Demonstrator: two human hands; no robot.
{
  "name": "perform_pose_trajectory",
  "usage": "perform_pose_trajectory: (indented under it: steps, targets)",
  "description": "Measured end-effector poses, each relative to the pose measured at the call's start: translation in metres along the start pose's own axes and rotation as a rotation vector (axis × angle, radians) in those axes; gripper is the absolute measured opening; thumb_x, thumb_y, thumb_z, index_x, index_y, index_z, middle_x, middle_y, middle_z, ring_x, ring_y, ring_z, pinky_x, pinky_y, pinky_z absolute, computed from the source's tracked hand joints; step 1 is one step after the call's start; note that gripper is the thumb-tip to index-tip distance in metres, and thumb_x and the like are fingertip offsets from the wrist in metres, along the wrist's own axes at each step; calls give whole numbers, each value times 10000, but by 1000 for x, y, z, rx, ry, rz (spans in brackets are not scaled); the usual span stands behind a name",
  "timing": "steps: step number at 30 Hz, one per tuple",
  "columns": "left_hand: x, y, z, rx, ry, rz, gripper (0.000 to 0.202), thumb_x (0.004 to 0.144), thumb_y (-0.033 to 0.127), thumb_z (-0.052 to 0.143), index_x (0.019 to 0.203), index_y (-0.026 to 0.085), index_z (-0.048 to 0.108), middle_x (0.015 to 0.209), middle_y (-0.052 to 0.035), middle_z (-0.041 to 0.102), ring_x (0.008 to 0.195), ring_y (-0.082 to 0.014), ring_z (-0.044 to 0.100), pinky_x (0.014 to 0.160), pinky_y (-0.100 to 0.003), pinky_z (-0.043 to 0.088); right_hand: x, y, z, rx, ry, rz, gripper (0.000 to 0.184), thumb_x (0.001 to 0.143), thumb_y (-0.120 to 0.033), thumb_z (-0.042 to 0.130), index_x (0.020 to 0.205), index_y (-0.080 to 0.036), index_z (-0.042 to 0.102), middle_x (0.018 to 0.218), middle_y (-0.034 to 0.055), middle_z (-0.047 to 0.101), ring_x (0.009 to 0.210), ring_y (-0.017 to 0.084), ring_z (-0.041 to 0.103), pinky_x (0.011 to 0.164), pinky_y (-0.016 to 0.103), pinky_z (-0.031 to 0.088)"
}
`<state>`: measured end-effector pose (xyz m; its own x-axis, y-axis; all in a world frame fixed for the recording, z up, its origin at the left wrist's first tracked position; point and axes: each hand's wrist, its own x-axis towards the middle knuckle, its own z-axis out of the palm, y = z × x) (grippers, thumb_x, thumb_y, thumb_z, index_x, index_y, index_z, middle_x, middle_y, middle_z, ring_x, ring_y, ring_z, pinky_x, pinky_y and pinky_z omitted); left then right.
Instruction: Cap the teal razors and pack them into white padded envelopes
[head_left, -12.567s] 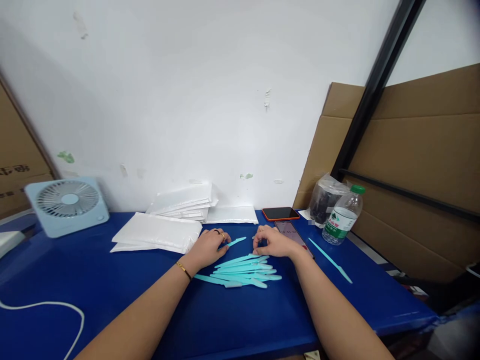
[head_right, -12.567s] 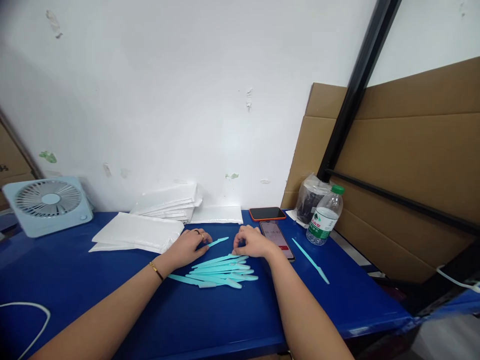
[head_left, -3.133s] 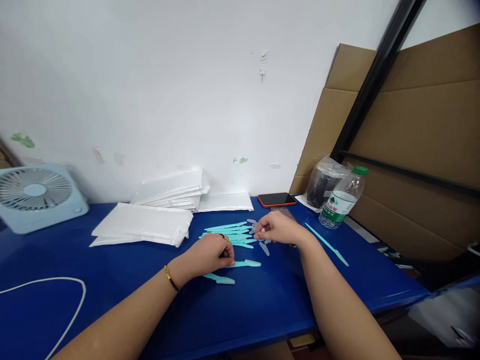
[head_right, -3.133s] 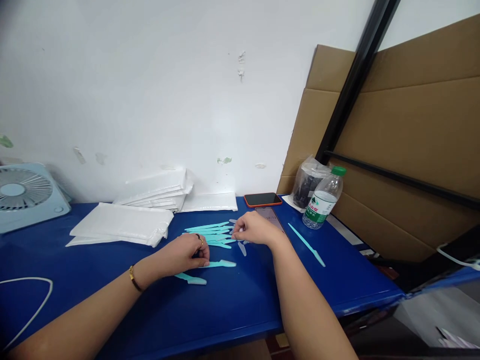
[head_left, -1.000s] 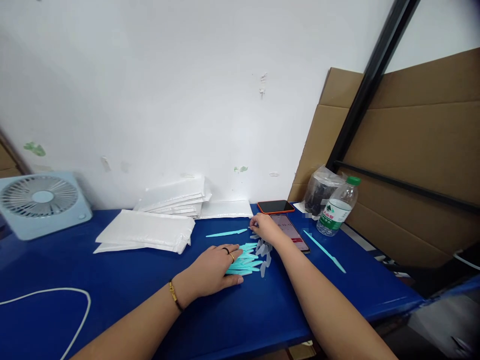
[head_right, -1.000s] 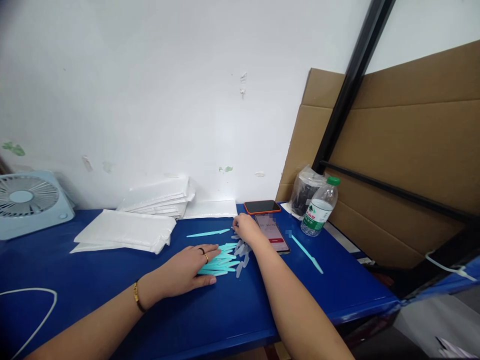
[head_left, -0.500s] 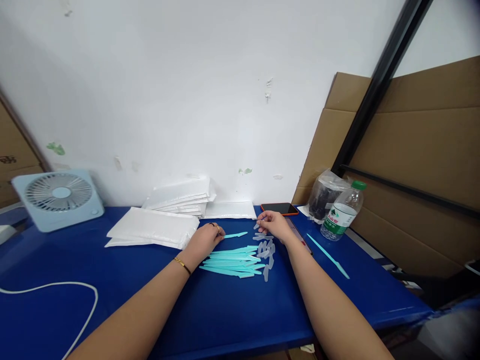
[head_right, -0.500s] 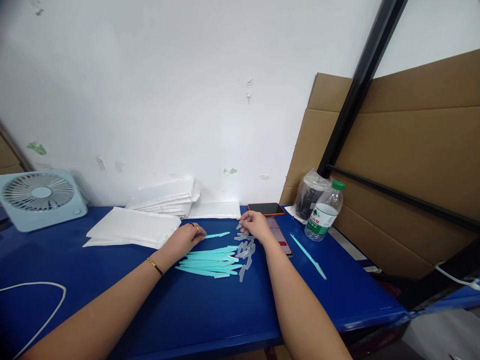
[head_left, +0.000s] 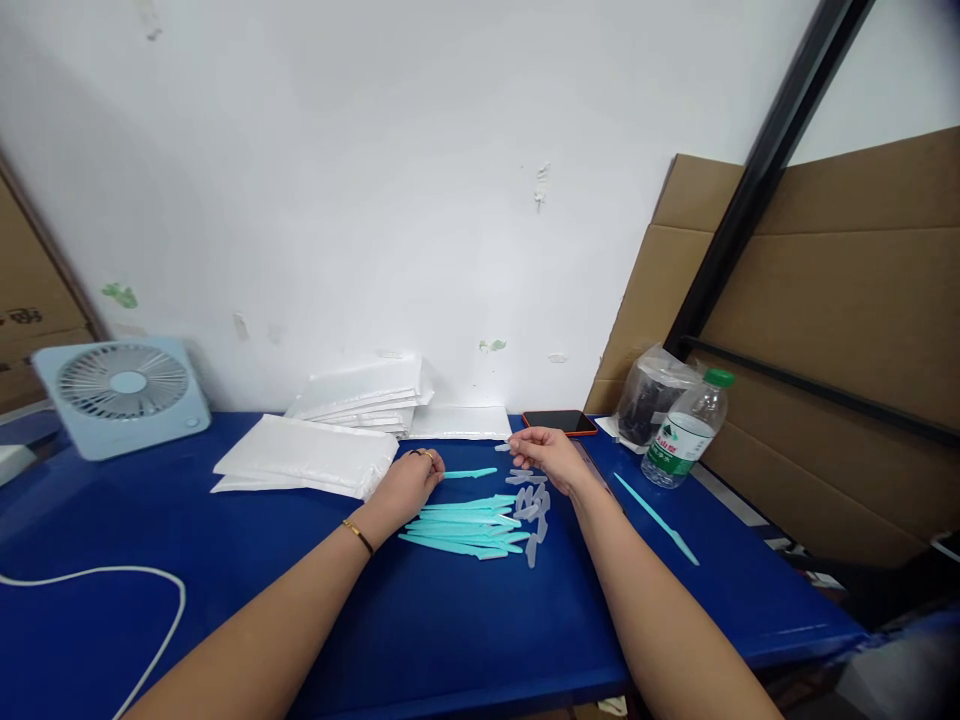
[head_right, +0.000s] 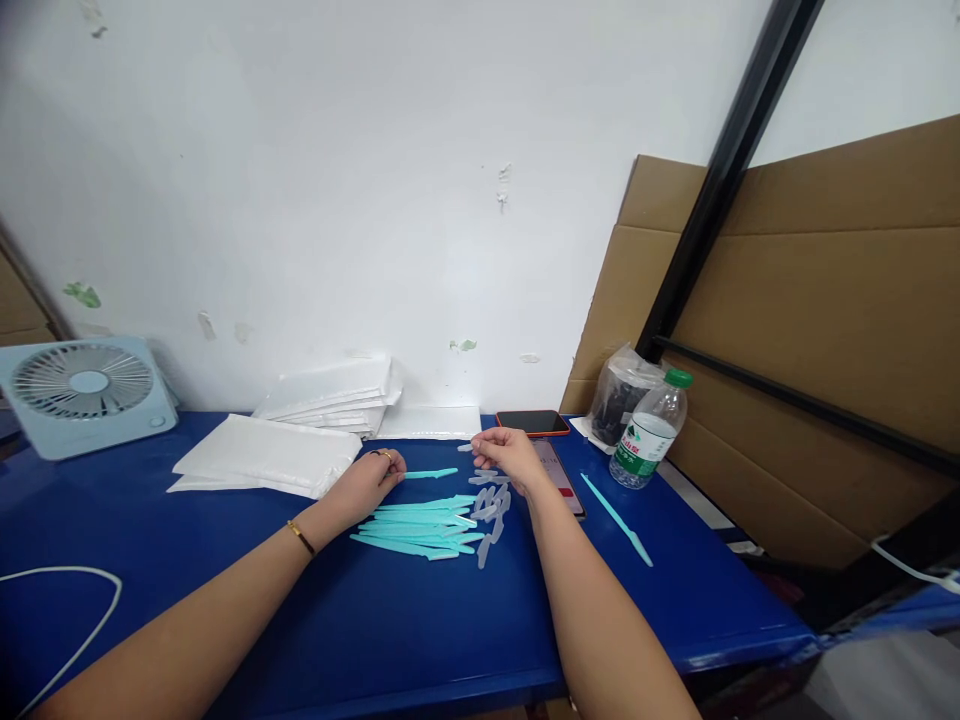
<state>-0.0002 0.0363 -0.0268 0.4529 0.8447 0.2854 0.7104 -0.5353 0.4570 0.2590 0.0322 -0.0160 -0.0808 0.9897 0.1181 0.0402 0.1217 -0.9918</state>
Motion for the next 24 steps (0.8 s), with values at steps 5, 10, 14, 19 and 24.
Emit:
perform_pose_trajectory:
  steps: [5, 10, 14, 19, 24]
  targets:
    - [-1, 4, -7, -50, 26, -51, 113, 817, 212, 444, 801, 175, 549, 793, -39, 603, 749, -166, 548, 658, -267, 387, -4, -7, 4, -50, 32, -5, 311, 640, -423, 695, 680, -128, 604, 567, 7, 606, 440, 88, 544, 414, 192, 388]
    - [0, 3, -5, -46, 15, -56, 118, 811, 227, 452, 798, 169, 554, 805, -48, 607, 758, -170, 549, 669, -269, 389, -8, -13, 12, -92, -11, -63, 336, 663, -459, 667, 685, -131, 596, 527, -3, 597, 433, 85, 529, 432, 196, 402]
    - [0, 4, -5, -68, 21, -40, 137, 817, 247, 437, 802, 172, 550, 799, -44, 604, 762, -175, 549, 680, -278, 394, -9, -10, 17, -135, -53, -77, 348, 679, -472, 650, 717, -130, 600, 542, 10, 611, 454, 92, 546, 457, 203, 425]
    - [1, 4, -1, -146, 19, -20, 148, 825, 268, 426, 820, 182, 545, 773, -25, 596, 725, -161, 552, 657, -266, 398, -8, -5, 25, -143, -123, -57, 357, 704, -476, 626, 762, -125, 594, 572, 30, 629, 498, 112, 583, 499, 216, 466]
    - [6, -7, 5, -85, 8, -43, 141, 816, 258, 441, 815, 182, 560, 767, -28, 592, 730, -167, 548, 662, -270, 401, -6, -6, 12, -472, -50, -64, 298, 758, -421, 564, 807, -137, 641, 610, 37, 632, 517, 126, 582, 495, 220, 435]
